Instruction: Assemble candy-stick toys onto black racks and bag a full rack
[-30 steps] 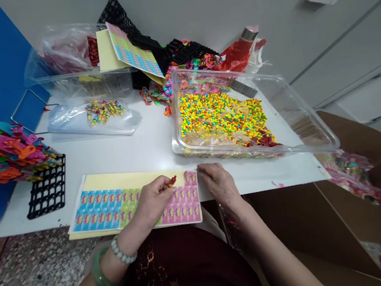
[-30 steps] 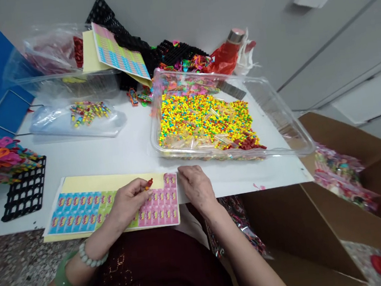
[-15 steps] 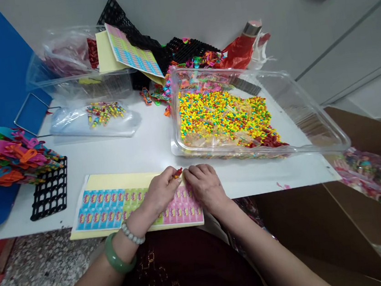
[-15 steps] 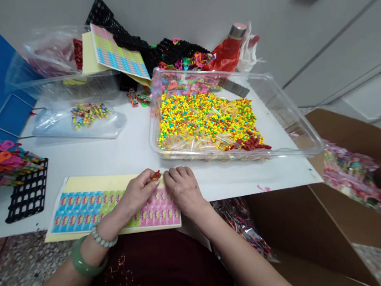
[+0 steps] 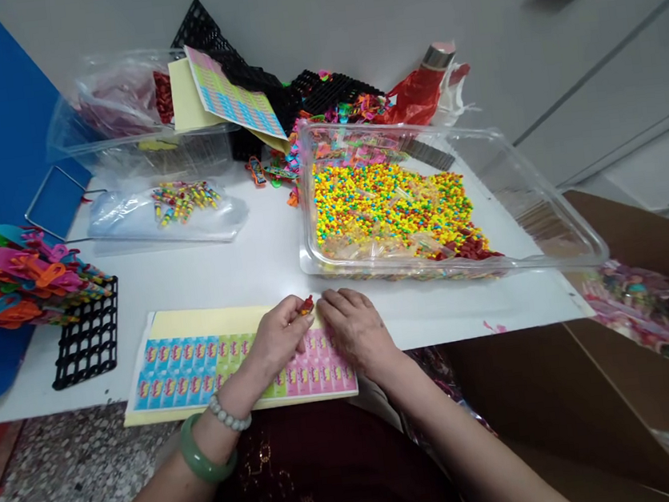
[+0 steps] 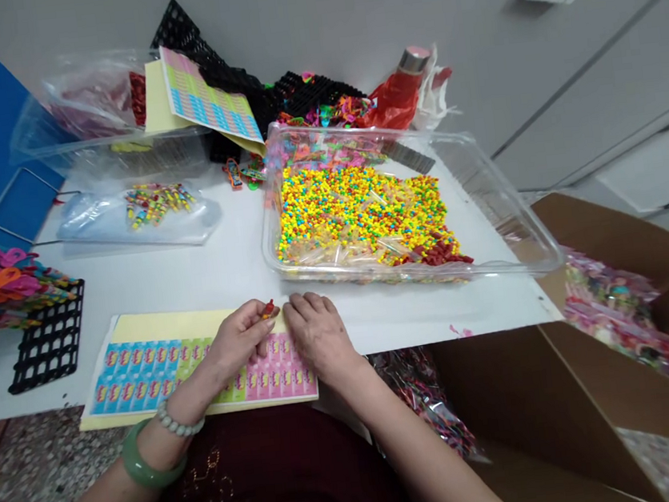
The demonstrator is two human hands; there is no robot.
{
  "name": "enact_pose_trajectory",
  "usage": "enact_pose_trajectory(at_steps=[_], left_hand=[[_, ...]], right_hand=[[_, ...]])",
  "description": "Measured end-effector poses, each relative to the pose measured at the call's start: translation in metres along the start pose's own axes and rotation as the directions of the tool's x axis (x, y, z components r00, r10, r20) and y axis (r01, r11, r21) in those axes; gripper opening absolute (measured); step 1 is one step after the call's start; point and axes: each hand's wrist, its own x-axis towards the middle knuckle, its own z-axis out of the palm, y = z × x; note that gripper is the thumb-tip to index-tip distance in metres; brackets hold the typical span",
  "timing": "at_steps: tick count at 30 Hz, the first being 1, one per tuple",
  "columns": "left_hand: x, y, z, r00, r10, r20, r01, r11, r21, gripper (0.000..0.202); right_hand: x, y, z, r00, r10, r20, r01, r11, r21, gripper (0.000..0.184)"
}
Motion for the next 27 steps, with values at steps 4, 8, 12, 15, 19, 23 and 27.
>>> enact_pose_trajectory(at_steps=[4,8,12,15,19,23,27], left_hand=[[-0.001,-0.001,-0.001,1.0,0.012,0.006,-0.012,1.0,-0.015,0.018],[-0.003,0.002,0.0,1.0,-0.015,0.005,0.015,0.998,-0.068,0.017],[-0.006,0.008,0.004,0.999,-0.016,-0.03,0.01,0.982,-0.191,0.021],[-0.008,0.011,0.01,0.998,-0.012,-0.058,-0.005,0.958,-0.288,0.025],[-0.008,0.012,0.014,0.996,-0.062,-0.059,0.039,0.942,-0.334,0.037],[-0.01,0.011,0.014,0.995,-0.076,-0.065,0.052,0.946,-0.321,0.038],[-0.012,0.013,0.014,0.996,-0.065,-0.055,0.047,0.958,-0.282,0.034]], right_hand=[[-0.01,0.001,0.003,0.997,-0.023,-0.077,0.031,0.995,0.097,0.028],[-0.011,0.007,-0.001,0.914,0.302,-0.271,-0.096,0.81,0.578,0.014],[0.001,-0.003,-0.021,0.65,0.719,-0.245,-0.157,0.443,0.883,0.007],[0.012,-0.027,-0.033,0.689,0.721,-0.079,-0.178,0.273,0.945,0.014],[0.02,-0.058,-0.034,0.735,0.662,0.146,-0.248,0.061,0.967,0.023],[0.021,-0.063,-0.025,0.701,0.693,0.171,-0.258,0.023,0.966,0.025],[0.02,-0.056,-0.018,0.67,0.725,0.159,-0.295,0.064,0.953,0.025]])
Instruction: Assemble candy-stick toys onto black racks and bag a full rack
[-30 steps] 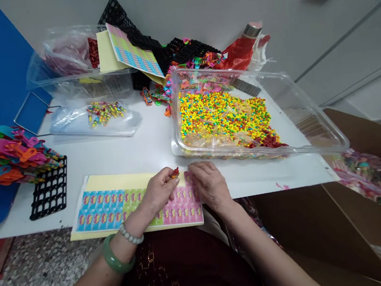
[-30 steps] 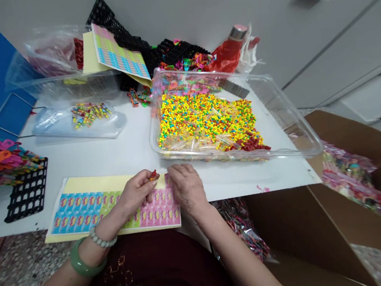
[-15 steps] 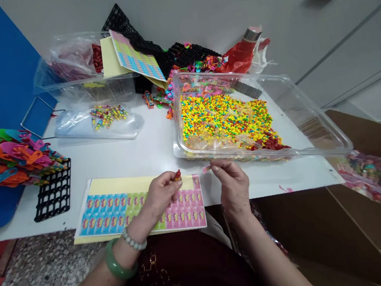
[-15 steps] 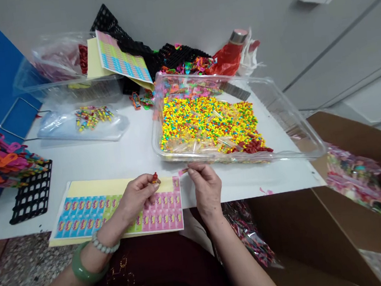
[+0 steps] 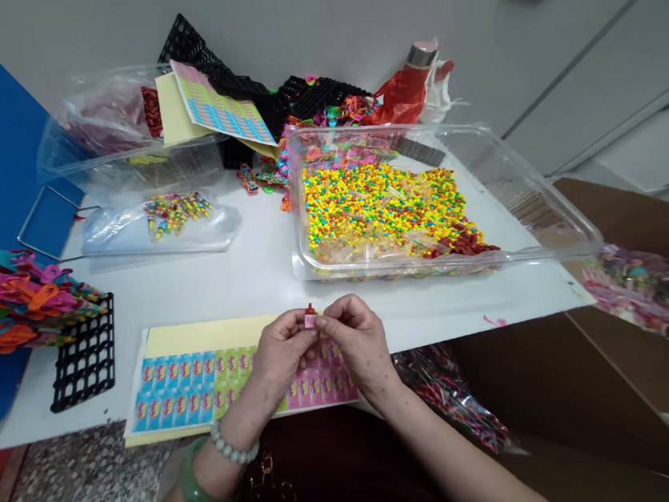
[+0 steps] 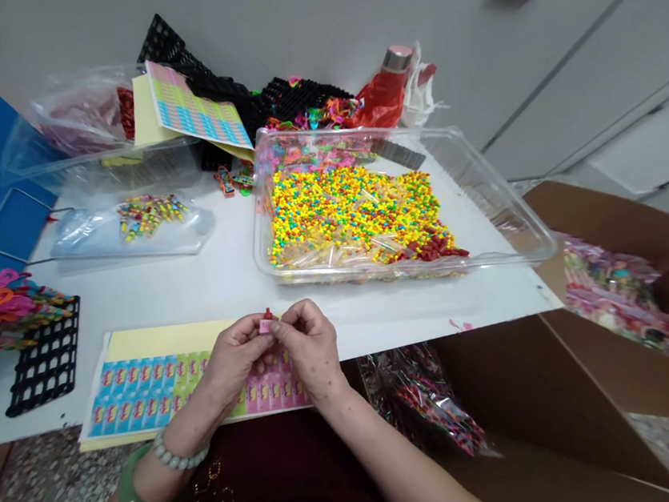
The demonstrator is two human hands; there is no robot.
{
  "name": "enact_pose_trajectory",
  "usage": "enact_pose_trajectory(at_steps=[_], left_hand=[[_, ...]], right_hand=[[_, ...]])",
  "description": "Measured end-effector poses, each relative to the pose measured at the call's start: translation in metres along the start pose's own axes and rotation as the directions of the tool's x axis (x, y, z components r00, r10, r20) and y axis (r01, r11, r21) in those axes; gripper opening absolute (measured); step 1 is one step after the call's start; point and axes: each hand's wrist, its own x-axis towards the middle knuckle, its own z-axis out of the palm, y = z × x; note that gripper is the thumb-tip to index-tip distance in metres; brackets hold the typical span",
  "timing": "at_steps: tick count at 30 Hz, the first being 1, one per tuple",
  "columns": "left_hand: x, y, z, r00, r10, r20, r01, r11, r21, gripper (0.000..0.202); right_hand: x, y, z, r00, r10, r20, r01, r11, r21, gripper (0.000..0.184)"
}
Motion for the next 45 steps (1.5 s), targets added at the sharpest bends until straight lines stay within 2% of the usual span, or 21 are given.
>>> enact_pose_trajectory(at_steps=[7,11,13,16,20,22,25,28,31,34,36,39,43,45], left_hand=[[-0.001,-0.004,-0.001,0.998,-0.005,0.061,0.004,1.0,0.011,0.032],[-0.002,-0.006,-0.002,0.994,0.037,0.106,-0.035,0.999,-0.023,0.039],[-0.003,-0.006,0.002,0.995,0.067,0.074,-0.062,0.996,-0.067,0.038],[-0.003,-0.003,0.009,0.996,0.09,-0.029,-0.094,0.965,-0.244,0.031],[-0.003,0.002,0.018,0.987,0.016,-0.162,-0.077,0.922,-0.378,0.021],[-0.002,0.003,0.019,0.983,-0.015,-0.182,-0.061,0.912,-0.406,0.017],[-0.002,0.002,0.019,0.99,-0.042,-0.138,-0.025,0.891,-0.454,0.018],[-0.004,0.0,0.016,0.996,-0.005,-0.091,-0.037,0.893,-0.449,0.024],[-0.007,-0.002,0.011,0.998,0.053,-0.017,-0.055,0.927,-0.371,0.031],[-0.007,-0.004,0.005,0.995,0.036,0.09,-0.009,0.957,-0.29,0.033],[-0.005,-0.006,0.003,0.992,0.016,0.121,0.016,0.965,-0.262,0.034],[-0.004,-0.007,0.002,0.987,0.019,0.157,0.018,0.972,-0.235,0.031],[-0.007,-0.005,0.002,0.976,0.014,0.219,0.036,0.975,-0.22,0.029],[-0.008,-0.003,0.001,0.972,0.015,0.236,0.039,0.975,-0.221,0.028]], right_hand=[[0.004,0.008,-0.003,1.0,-0.004,-0.017,0.003,0.998,-0.059,0.023],[0.001,0.003,0.001,1.0,0.008,-0.002,-0.008,1.0,0.002,0.028],[-0.002,0.0,0.005,0.997,0.037,0.063,-0.042,0.996,0.085,0.029],[-0.007,-0.001,0.013,0.989,0.037,0.141,-0.062,0.982,0.179,0.026],[-0.011,0.004,0.019,0.988,0.036,0.15,-0.075,0.963,0.258,0.022],[-0.011,0.005,0.021,0.986,0.052,0.157,-0.1,0.944,0.314,0.023],[-0.01,0.006,0.021,0.98,0.079,0.185,-0.14,0.928,0.344,0.026],[-0.01,0.005,0.02,0.98,0.096,0.173,-0.15,0.932,0.33,0.027],[-0.009,0.003,0.017,0.997,0.05,0.059,-0.066,0.953,0.297,0.025],[-0.008,0.002,0.014,0.999,0.028,-0.043,-0.017,0.968,0.251,0.025],[-0.008,0.002,0.013,0.997,0.078,0.027,-0.082,0.951,0.297,0.025],[-0.007,0.004,0.013,0.971,0.139,0.193,-0.213,0.868,0.449,0.026],[0.001,0.009,0.011,0.948,0.204,0.243,-0.313,0.728,0.61,0.036],[0.004,0.012,0.009,0.91,0.244,0.335,-0.406,0.687,0.603,0.037]])
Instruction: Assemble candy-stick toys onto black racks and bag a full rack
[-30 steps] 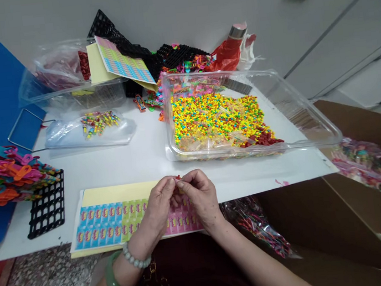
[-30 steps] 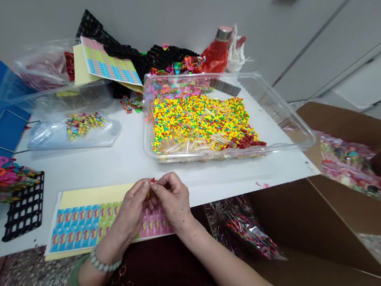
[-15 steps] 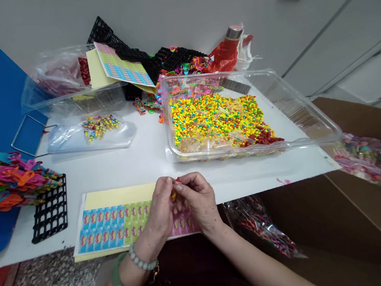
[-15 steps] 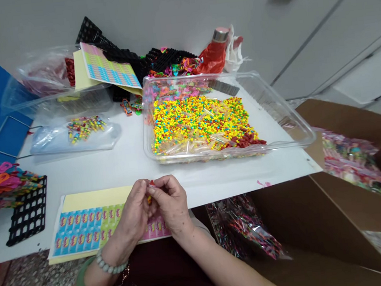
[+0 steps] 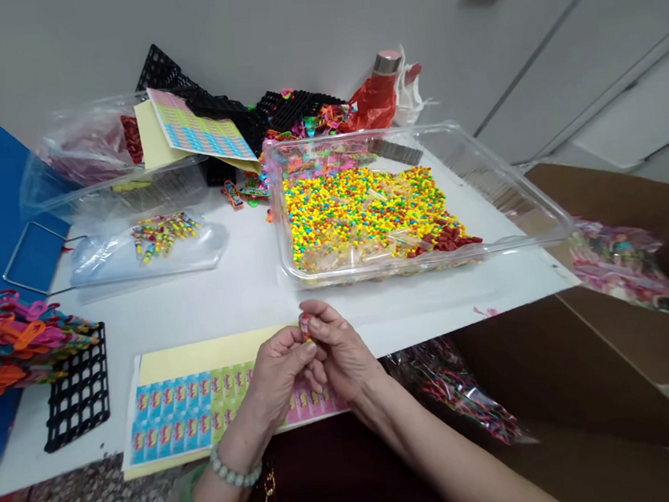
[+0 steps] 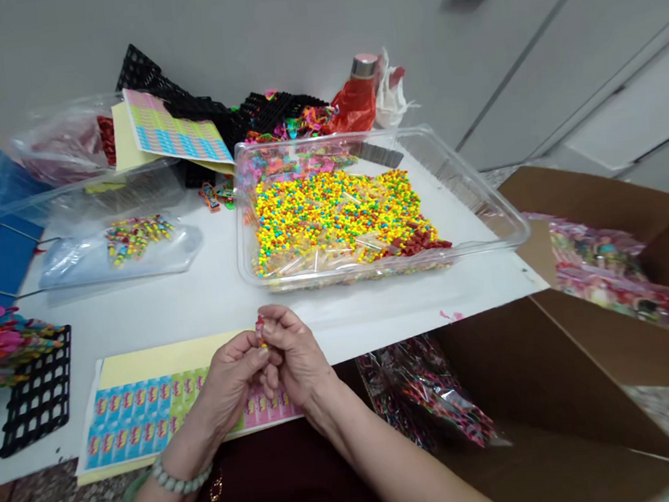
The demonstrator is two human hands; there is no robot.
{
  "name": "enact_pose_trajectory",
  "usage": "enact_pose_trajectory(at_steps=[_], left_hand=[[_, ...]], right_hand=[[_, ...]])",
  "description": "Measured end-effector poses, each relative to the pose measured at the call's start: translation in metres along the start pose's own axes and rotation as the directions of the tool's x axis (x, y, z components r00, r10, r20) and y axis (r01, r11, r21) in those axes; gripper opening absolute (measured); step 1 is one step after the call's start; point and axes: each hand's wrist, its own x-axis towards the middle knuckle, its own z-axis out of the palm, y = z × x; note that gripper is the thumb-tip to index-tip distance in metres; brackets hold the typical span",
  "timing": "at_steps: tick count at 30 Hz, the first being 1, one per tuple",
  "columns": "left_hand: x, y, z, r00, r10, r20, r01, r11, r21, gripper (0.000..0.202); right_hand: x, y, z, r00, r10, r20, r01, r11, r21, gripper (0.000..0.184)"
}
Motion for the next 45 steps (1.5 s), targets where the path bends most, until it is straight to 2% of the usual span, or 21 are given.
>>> enact_pose_trajectory(at_steps=[3,7,10,13,15,17,19,20,21,22,24,25,26,28,30,31,34,37,39,42,45], left_hand=[[-0.001,0.004,-0.001,1.0,0.003,0.004,-0.003,1.0,-0.026,0.027],[-0.001,0.005,0.0,1.0,0.012,-0.003,-0.013,0.999,-0.048,0.028],[-0.004,0.003,0.001,1.0,0.01,0.026,-0.009,1.0,-0.029,0.029],[-0.009,0.008,-0.003,0.999,-0.038,0.013,0.038,0.999,0.006,0.031],[-0.009,0.024,-0.013,0.997,-0.024,-0.073,0.028,0.998,0.063,0.035],[-0.004,0.054,-0.03,0.964,0.099,-0.247,-0.062,0.986,0.153,0.039],[0.008,0.095,-0.054,0.849,0.318,-0.422,-0.198,0.932,0.305,0.039],[0.015,0.117,-0.066,0.785,0.405,-0.468,-0.236,0.895,0.379,0.04],[0.023,0.138,-0.078,0.728,0.491,-0.479,-0.27,0.847,0.458,0.04],[0.031,0.156,-0.088,0.637,0.598,-0.486,-0.286,0.769,0.571,0.04],[0.044,0.179,-0.1,0.485,0.774,-0.408,-0.163,0.538,0.827,0.044],[0.049,0.182,-0.102,0.434,0.828,-0.354,-0.108,0.438,0.892,0.045],[0.052,0.181,-0.099,0.419,0.855,-0.305,-0.074,0.367,0.927,0.045],[0.054,0.165,-0.087,0.448,0.861,-0.241,-0.103,0.318,0.943,0.039],[0.052,0.141,-0.068,0.501,0.846,-0.181,-0.18,0.307,0.935,0.028],[0.051,0.129,-0.058,0.509,0.851,-0.126,-0.217,0.269,0.938,0.024],[0.048,0.107,-0.027,0.474,0.876,0.086,-0.354,0.1,0.93,0.016],[0.048,0.104,-0.003,0.446,0.86,0.246,-0.482,-0.001,0.876,0.014],[0.051,0.106,0.006,0.473,0.834,0.282,-0.521,0.007,0.854,0.015],[0.058,0.105,0.009,0.543,0.797,0.264,-0.512,0.065,0.857,0.015],[0.062,0.101,0.008,0.574,0.788,0.222,-0.498,0.121,0.859,0.014]], right_hand=[[0.001,-0.002,-0.002,0.994,0.091,0.053,-0.09,0.996,-0.026,0.033],[-0.002,-0.003,0.002,0.997,0.018,0.07,-0.01,0.994,-0.111,0.036],[-0.004,-0.002,0.007,0.996,-0.013,0.091,0.034,0.974,-0.225,0.026],[-0.006,-0.005,0.012,0.99,-0.125,0.068,0.142,0.904,-0.404,0.02],[-0.01,-0.015,0.016,0.942,-0.311,0.123,0.319,0.722,-0.614,0.013],[-0.015,-0.035,0.022,0.829,-0.453,0.327,0.519,0.408,-0.751,0.011],[-0.017,-0.063,0.028,0.698,-0.455,0.553,0.652,0.086,-0.753,0.016],[-0.014,-0.08,0.032,0.654,-0.424,0.626,0.671,-0.056,-0.74,0.019],[-0.008,-0.098,0.034,0.639,-0.4,0.657,0.642,-0.192,-0.742,0.021],[0.0,-0.117,0.036,0.662,-0.374,0.649,0.565,-0.321,-0.761,0.023],[0.024,-0.153,0.038,0.787,-0.311,0.533,0.317,-0.537,-0.781,0.024],[0.038,-0.169,0.037,0.856,-0.279,0.436,0.184,-0.623,-0.76,0.024],[0.051,-0.184,0.036,0.908,-0.253,0.335,0.075,-0.689,-0.721,0.023],[0.075,-0.205,0.032,0.965,-0.184,0.187,-0.025,-0.772,-0.635,0.023],[0.093,-0.213,0.03,0.986,-0.078,0.147,0.023,-0.81,-0.585,0.025],[0.1,-0.212,0.031,0.987,-0.021,0.159,0.074,-0.822,-0.565,0.027],[0.115,-0.199,0.036,0.977,0.11,0.18,0.185,-0.857,-0.481,0.036],[0.124,-0.186,0.039,0.982,0.135,0.131,0.18,-0.874,-0.452,0.03],[0.129,-0.184,0.034,0.985,0.114,0.13,0.163,-0.857,-0.488,0.025],[0.135,-0.188,0.022,0.977,0.086,0.193,0.181,-0.811,-0.557,0.034],[0.138,-0.19,0.014,0.954,0.165,0.251,0.282,-0.777,-0.563,0.035]])
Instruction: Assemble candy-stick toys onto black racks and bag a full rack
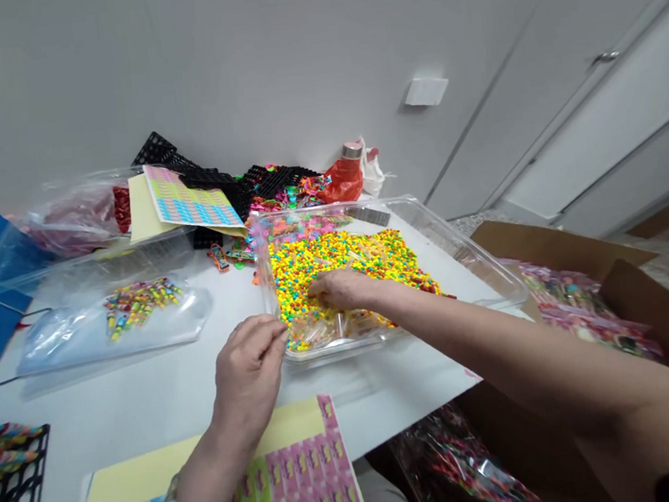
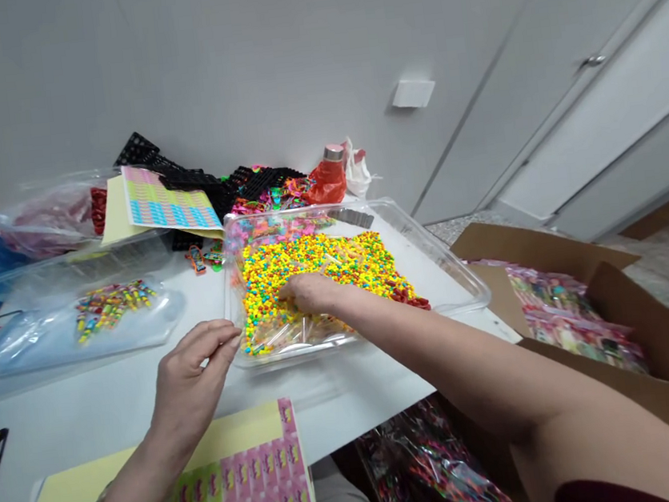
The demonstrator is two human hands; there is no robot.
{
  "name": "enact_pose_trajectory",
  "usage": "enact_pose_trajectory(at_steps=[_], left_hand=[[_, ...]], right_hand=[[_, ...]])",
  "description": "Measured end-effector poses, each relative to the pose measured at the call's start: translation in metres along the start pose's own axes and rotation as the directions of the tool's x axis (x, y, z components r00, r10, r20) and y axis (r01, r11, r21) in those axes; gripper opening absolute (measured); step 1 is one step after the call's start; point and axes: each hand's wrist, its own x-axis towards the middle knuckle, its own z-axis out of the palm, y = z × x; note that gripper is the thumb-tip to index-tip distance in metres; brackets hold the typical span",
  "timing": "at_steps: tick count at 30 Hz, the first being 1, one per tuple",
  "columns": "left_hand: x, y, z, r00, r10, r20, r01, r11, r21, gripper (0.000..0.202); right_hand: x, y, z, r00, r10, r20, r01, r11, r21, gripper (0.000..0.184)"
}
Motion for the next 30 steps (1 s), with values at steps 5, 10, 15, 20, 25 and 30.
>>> enact_pose_trajectory(at_steps=[5,10,15,20,25,30], left_hand=[[-0.004,0.001,-0.005,0.997,-0.069,-0.025,0.067,0.996,-0.058,0.014],[-0.006,-0.004,-0.016,0.98,-0.192,-0.059,0.187,0.978,-0.09,0.012],[-0.01,-0.015,-0.018,0.961,-0.27,-0.062,0.262,0.958,-0.115,0.013],[-0.014,-0.022,-0.021,0.948,-0.315,-0.052,0.307,0.943,-0.125,0.014],[-0.016,-0.025,-0.022,0.933,-0.357,-0.043,0.348,0.928,-0.134,0.015],[-0.015,-0.026,-0.02,0.933,-0.356,-0.04,0.348,0.927,-0.139,0.014]], right_hand=[[0.002,-0.002,-0.004,0.998,0.033,-0.047,-0.028,0.995,0.094,0.015],[0.008,0.01,-0.012,0.973,0.232,-0.011,-0.18,0.782,0.597,0.014],[0.011,0.019,-0.013,0.988,0.15,0.038,-0.106,0.473,0.874,0.013],[0.015,0.019,-0.015,0.98,0.195,0.045,-0.129,0.443,0.887,0.018],[0.029,0.015,-0.019,0.976,0.211,-0.061,-0.198,0.965,0.169,0.007],[0.054,-0.008,-0.014,0.997,0.053,0.048,-0.045,0.987,-0.157,0.015]])
